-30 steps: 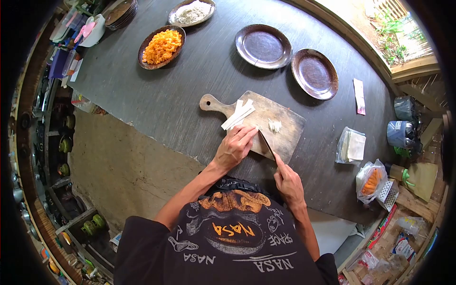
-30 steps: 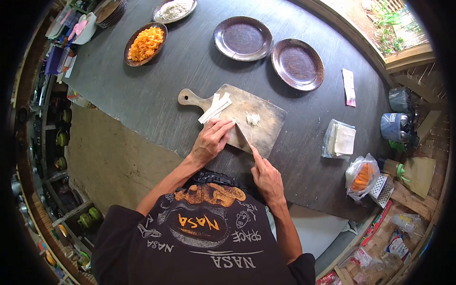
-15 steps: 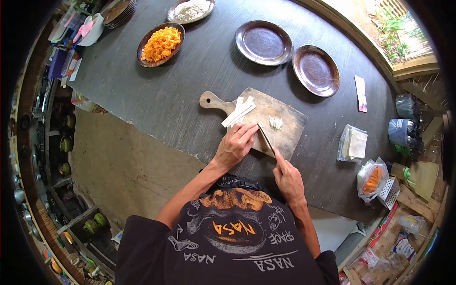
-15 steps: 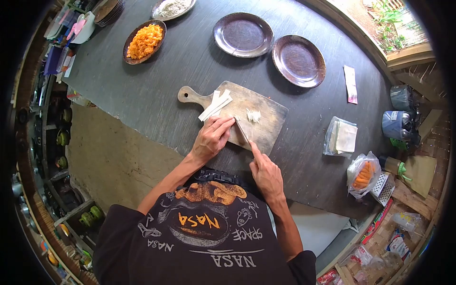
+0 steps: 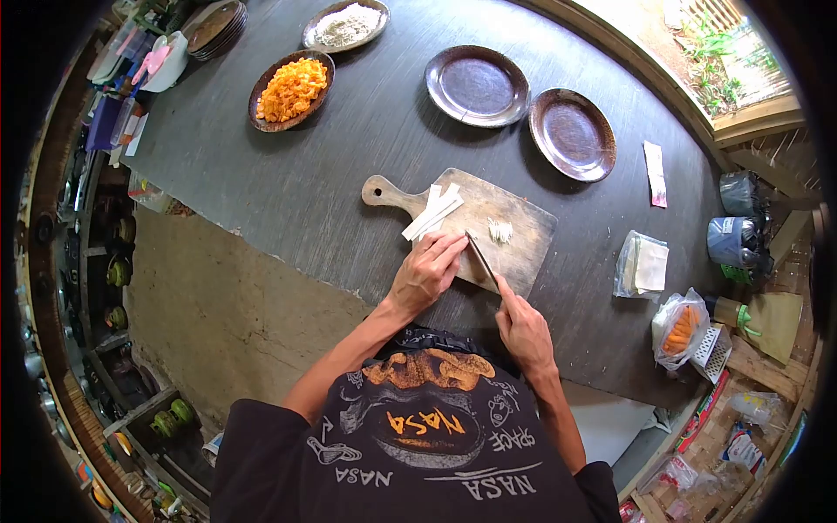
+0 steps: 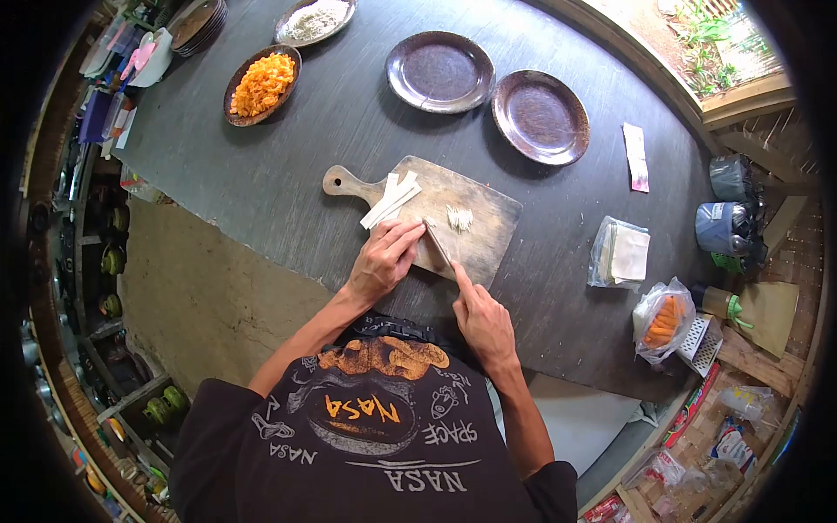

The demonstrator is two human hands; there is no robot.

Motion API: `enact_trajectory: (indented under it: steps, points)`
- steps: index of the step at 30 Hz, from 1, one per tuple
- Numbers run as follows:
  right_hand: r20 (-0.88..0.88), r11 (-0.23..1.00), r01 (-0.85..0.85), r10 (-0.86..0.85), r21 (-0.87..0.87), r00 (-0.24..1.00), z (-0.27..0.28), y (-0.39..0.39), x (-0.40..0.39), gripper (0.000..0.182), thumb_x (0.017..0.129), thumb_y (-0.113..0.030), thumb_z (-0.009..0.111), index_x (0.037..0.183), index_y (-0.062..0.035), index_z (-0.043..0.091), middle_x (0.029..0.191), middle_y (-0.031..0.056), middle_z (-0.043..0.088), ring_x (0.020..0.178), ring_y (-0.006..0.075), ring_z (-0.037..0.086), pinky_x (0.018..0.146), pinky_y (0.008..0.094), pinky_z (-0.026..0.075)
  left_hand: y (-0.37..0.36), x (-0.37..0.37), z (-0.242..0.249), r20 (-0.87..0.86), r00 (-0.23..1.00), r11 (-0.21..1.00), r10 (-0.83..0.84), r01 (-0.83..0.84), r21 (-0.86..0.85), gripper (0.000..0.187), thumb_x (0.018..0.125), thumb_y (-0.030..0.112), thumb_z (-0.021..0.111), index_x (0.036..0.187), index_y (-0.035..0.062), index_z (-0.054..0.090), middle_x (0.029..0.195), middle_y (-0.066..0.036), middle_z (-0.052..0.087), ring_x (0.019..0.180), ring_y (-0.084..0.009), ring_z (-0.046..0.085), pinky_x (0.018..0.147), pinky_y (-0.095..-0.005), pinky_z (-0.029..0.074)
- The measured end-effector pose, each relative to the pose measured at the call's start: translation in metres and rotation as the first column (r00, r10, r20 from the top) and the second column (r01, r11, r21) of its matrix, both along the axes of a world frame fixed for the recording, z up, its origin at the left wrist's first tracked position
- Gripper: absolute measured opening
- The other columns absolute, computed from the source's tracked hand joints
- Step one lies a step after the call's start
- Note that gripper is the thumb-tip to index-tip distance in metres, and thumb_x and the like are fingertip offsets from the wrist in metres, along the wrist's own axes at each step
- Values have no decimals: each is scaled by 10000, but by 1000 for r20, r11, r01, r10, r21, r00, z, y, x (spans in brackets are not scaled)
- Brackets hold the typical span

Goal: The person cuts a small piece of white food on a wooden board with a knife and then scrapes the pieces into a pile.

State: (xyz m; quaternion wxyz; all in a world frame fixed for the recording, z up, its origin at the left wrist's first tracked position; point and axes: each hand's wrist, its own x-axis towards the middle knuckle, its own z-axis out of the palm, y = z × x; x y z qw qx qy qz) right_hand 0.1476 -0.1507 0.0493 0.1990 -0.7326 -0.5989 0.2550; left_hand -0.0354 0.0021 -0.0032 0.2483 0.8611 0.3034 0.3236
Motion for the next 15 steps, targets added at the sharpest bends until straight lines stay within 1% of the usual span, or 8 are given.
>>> enact_trajectory:
  steps: [3,7,9,12,15]
  points:
    - [-46,998,16,-19,-65,999,6,4,0,653,969,-78,600,1599,-193,470,903,174,676,792,402,699,740,513,572,-1,0,0,-12,1000,1000,7,-7,2,365,912,3,716,1277,-2,709,1271,-97,727,1163,-272,641,1037,-396,537]
    - [-25,998,19,-20,-55,999,10,-5,1,660,965,-73,601,1599,-199,469,895,175,669,794,403,699,741,513,570,0,-1,-1,-24,1000,1000,8,-8,1,365,914,11,719,1278,0,710,1274,-95,727,1169,-271,639,1039,-394,537]
    - [-40,997,32,-34,-68,999,11,-9,1,612,956,-16,602,1556,-108,523,885,204,640,796,397,668,766,488,537,1,0,-2,-21,1000,1000,6,-6,-5,363,915,13,720,1278,1,710,1274,-95,727,1172,-271,639,1042,-393,536]
    - [-30,995,22,-25,-98,999,10,-7,0,607,960,-19,599,1556,-109,523,898,208,650,809,399,676,770,491,543,-1,-1,-3,-19,1000,1000,-1,1,2,361,913,14,724,1274,1,712,1262,-94,732,1171,-271,641,1040,-391,539]
    - [-6,996,15,-16,-82,1000,9,-2,-1,603,968,-22,593,1560,-106,514,925,216,663,832,403,684,779,494,547,1,-1,-2,-14,1000,999,11,-11,30,359,905,11,733,1263,-3,715,1256,-96,735,1164,-271,647,1029,-389,546]
